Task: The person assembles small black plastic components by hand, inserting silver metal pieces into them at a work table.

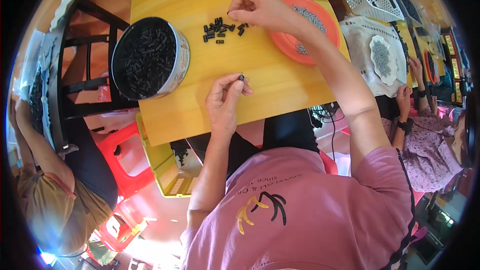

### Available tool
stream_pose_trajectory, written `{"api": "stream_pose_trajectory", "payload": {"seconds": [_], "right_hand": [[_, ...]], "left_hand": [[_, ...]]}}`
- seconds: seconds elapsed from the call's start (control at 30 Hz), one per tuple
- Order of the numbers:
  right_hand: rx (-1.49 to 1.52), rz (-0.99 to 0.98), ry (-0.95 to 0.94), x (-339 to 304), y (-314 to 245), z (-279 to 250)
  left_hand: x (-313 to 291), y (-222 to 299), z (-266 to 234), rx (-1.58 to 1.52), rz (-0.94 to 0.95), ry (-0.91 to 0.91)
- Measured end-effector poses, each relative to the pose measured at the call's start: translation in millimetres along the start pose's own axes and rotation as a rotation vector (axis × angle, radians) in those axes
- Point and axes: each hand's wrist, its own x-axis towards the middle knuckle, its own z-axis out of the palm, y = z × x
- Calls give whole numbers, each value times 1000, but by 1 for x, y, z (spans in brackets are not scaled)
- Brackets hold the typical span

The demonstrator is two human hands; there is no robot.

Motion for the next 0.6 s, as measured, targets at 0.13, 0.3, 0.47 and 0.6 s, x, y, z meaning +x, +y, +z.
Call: {"api": "stream_pose_trajectory", "payload": {"seconds": [0.13,0.3,0.47,0.6], "right_hand": [[429,31,-107,-57,-27,4],[565,75,-195,-95,-30,27],[594,118,-132,-106,-25,41],[549,128,-132,-109,-19,46]], "left_hand": [[4,0,3,-35,15,7],[7,-2,2,-45,30,-21],[5,-4,0,-50,45,-28],[3,-3,2,-45,15,-16]]}}
